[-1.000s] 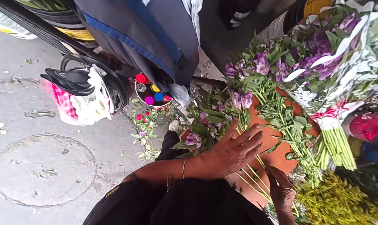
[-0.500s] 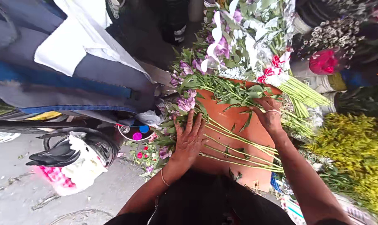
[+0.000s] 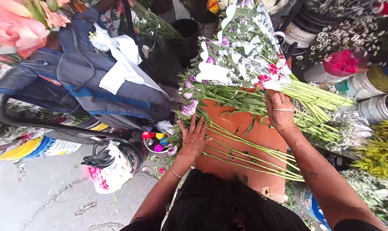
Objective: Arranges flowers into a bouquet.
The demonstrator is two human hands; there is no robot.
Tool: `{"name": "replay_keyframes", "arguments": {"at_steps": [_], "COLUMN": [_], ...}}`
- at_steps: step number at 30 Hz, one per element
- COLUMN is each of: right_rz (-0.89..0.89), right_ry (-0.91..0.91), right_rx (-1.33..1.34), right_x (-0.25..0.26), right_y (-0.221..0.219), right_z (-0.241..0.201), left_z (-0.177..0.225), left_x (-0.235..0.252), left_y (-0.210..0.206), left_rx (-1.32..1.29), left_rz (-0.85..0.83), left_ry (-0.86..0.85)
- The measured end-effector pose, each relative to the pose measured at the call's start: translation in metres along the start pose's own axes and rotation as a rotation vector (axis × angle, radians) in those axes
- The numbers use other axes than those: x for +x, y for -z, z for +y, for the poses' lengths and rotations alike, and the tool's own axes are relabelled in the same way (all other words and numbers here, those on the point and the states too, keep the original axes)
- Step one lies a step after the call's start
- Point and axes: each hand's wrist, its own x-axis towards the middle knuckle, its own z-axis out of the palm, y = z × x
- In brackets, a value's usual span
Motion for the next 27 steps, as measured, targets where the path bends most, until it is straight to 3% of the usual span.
{"name": "replay_keyframes", "arguments": {"at_steps": [3,8,10,12,15,18,21,25,27], "right_rz": [0.108,0.250,0.295,0.319,0.298,0.320,0.338,0.265,0.161], "right_ry": [0.144,0.234,0.253,0.271,0.275,0.268,0.230,0.017,-0.145], "right_rx": [-0.134,-0.156,-0.163,-0.150,-0.125,-0.113,-0.144,-0.152,0.041], "right_x": [0.011,0.042,0.050,0.047,0.013,-0.043,-0.107,-0.185,-0.208], "right_y": [0.019,0.078,0.103,0.128,0.162,0.184,0.203,0.227,0.242], "right_z": [-0.004,-0.031,-0.045,-0.052,-0.055,-0.053,-0.047,-0.046,-0.047], "left_z": [0.003,0.017,0.024,0.035,0.058,0.091,0.128,0.191,0.231], "left_x": [0.006,0.008,0.003,-0.001,0.003,0.018,0.026,0.021,0.014], "left_y": [0.003,0.012,0.016,0.024,0.056,0.097,0.131,0.140,0.132], "left_rx": [0.035,0.072,0.017,-0.125,-0.686,-1.575,-2.019,-2.064,-2.031], "left_rz": [-0.055,-0.074,0.048,0.308,0.599,0.697,0.679,0.436,0.209], "left_ry": [0.027,0.069,0.039,-0.041,-0.117,-0.112,-0.121,-0.243,-0.373]}}
